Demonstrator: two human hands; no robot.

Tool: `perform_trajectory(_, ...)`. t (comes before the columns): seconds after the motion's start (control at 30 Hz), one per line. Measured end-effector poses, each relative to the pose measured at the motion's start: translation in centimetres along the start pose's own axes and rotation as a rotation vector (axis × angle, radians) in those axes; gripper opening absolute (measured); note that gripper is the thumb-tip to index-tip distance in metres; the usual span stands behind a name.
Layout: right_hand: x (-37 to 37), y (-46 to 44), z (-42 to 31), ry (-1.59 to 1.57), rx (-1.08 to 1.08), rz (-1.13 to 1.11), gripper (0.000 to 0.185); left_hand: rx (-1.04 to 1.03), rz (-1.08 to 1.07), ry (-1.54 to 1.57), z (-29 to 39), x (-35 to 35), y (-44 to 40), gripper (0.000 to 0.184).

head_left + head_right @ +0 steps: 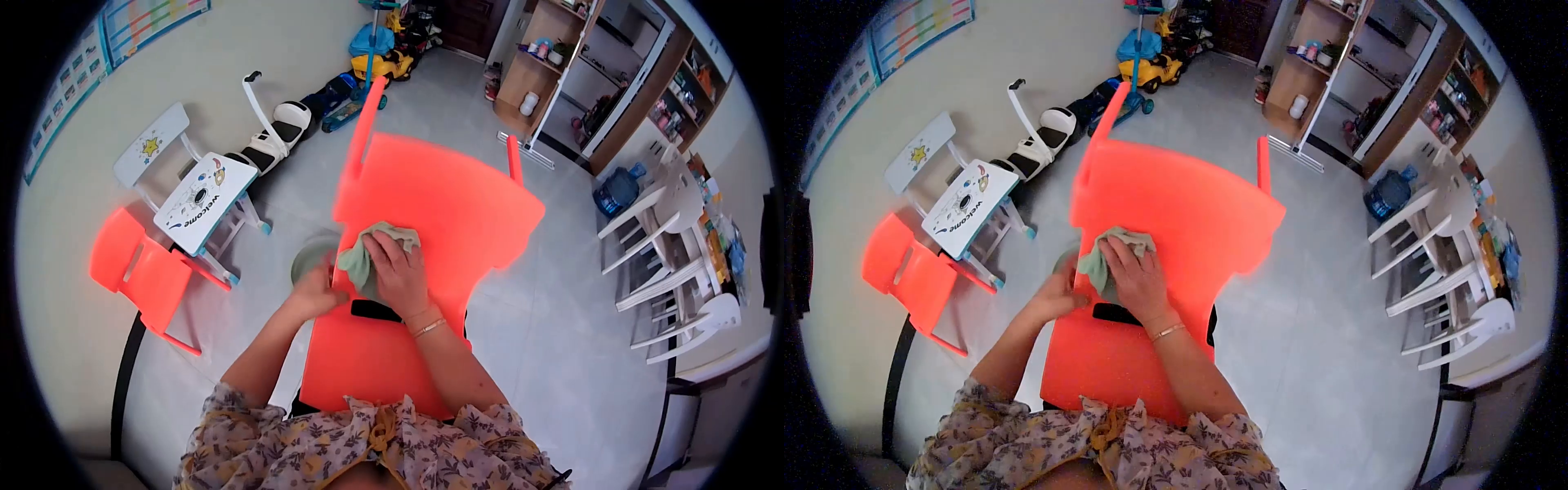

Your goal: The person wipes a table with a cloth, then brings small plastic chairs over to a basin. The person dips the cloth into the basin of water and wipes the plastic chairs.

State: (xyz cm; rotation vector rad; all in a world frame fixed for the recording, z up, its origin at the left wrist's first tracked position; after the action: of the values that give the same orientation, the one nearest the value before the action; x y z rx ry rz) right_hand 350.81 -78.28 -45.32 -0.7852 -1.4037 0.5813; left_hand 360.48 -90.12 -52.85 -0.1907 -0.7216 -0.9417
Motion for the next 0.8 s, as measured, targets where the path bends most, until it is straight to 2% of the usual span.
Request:
perform_trajectory(0.07, 0.2, -0.2, 0.0, -0.296, 0.037, 0.049, 0.045, -0.086, 0.272, -0.457, 5.8, 3.1, 2.2, 0.061)
perform_trajectory(0.13, -0.6, 0.2, -0.4, -0.331, 0.002, 0.001, 0.043, -0.548, 0.552, -0.389, 15.8, 5.5, 4.9, 0.06)
perform_trajectory(0.17, -1.2, 0.2, -0.5, -0.361, -0.021, -0.048, 0.041, -0.548, 0.554, -0.386, 17.6, 4.8, 4.4, 0.06)
perform_trajectory(0.2, -1.4, -0.1, -0.8, -0.354, -0.012, -0.043, 0.041, -0.634, 0.558, -0.322, 20.0, 4.2, 4.2, 0.055)
perform_trajectory(0.23, -1.4, -0.4, 1.0, -0.738, -0.224, 0.092, 0.04, -0.724, 0.561, -0.261, 22.1, 3.8, 3.8, 0.052)
perform_trajectory(0.27, -0.8, -1.0, 2.5, -0.923, -0.328, 0.158, 0.039, -0.74, 0.569, -0.263, 23.3, 3.5, 2.7, 0.052)
perform_trajectory(0.3, -0.2, -1.5, 3.9, -1.109, -0.423, 0.248, 0.038, -0.821, 0.705, -0.301, 24.6, 3.6, 2.1, 0.049)
perform_trajectory(0.33, 3.6, -3.1, 4.7, -0.832, -0.365, 0.277, 0.044, -0.901, 0.84, -0.336, 25.5, 3.4, 1.9, 0.046)
perform_trajectory(0.43, 8.9, -3.6, 9.9, -0.268, -0.245, 0.322, 0.046, -0.895, 0.951, -0.417, 24.0, 3.4, 0.6, 0.044)
perform_trajectory(0.5, 13.5, -4.2, 12.7, -0.118, -0.383, 0.504, 0.042, -0.861, 0.919, -0.476, 22.2, 2.2, -0.2, 0.045)
perform_trajectory(0.63, 15.4, -3.7, 14.4, -0.044, -0.45, 0.622, 0.043, -0.808, 0.855, -0.494, 20.5, -0.1, -0.2, 0.05)
perform_trajectory(0.67, 14.2, -3.3, 13.2, 0.001, -0.383, 0.589, 0.047, -0.803, 0.859, -0.485, 20.3, -0.7, -0.2, 0.05)
perform_trajectory(0.73, 12.2, -2.2, 11.5, 0.039, -0.298, 0.549, 0.051, -0.995, 0.648, -0.278, 20.6, -3.0, 0.2, 0.054)
perform_trajectory(0.8, 9.9, -1.2, 9.9, -0.043, -0.232, 0.449, 0.047, -0.984, 0.622, -0.285, 20.7, -3.9, 1.1, 0.055)
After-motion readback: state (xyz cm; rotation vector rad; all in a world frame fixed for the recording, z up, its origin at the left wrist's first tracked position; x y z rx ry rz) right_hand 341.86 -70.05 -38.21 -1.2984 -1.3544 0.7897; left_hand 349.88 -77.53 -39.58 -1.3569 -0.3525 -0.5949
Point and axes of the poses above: each hand's wrist, its own y-axis away from the middle knuckle, its own x-axis out of the back of the hand, z = x × y, the point moved 9 cm from there along -y, towards the middle knuckle, and after that the axes turned 4 degrees about -y, right-handed, at the moved point
